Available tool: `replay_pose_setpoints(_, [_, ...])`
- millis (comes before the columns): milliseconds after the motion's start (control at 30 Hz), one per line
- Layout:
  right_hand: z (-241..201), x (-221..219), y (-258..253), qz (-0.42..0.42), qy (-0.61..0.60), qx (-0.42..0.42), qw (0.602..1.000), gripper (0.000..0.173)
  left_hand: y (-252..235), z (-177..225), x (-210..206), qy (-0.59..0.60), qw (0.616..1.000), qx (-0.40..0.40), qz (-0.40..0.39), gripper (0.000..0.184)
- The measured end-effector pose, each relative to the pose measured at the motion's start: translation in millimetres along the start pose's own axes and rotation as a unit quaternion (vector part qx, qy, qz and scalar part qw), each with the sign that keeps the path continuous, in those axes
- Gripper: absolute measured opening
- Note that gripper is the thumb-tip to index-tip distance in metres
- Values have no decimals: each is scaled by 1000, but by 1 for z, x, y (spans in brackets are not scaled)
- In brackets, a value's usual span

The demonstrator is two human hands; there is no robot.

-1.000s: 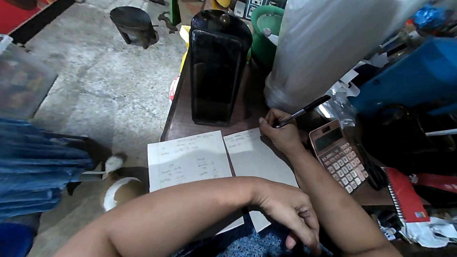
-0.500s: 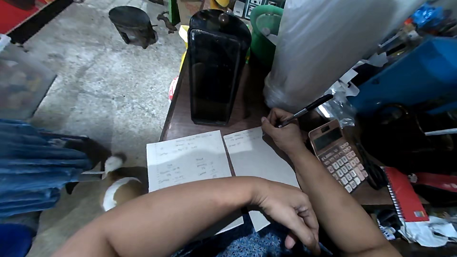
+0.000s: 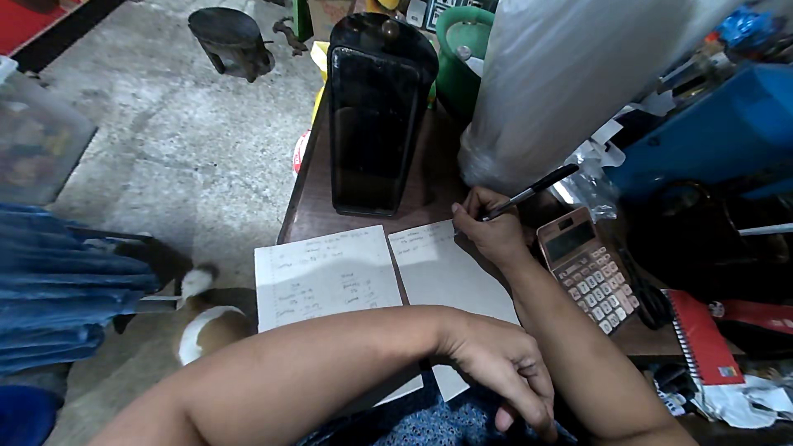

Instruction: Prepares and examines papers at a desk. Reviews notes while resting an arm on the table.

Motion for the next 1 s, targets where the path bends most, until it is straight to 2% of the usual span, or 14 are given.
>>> replay_pose_setpoints(167, [1,4,0,14,42,-8,999,30,0,0,0,1,1000,-1,2,19])
replay_pose_setpoints(467, [-1,2,0,4,41,1,999,31,1,0,0,3,1000,5,5,20])
replay_pose_setpoints(700, [2,5,-2,15,-16,1,1000,32,2,-1,1,19,1000,7,10,20])
replay_pose_setpoints(767, [7,10,-3,31,-44,-22,998,32,3,-1,2,23,1000,7,18,20])
replay_pose_setpoints(900, [11,12,-3,59,-45,-50,996,33,2,1,5,25,996,-40,69,26])
replay_pose_setpoints(1000, [10,14,0,84,-29,-55,995,33,6,11,12,62,991,-61,98,22])
Point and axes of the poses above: each hand's wrist, its own y-axis away from the middle knuckle, its own x-axis out of the back of the hand, z = x × y, the point moved 10 cm from there along -y, towards the middle knuckle, and after that the axes turned 9 degrees about y, right-handed, at the moved point
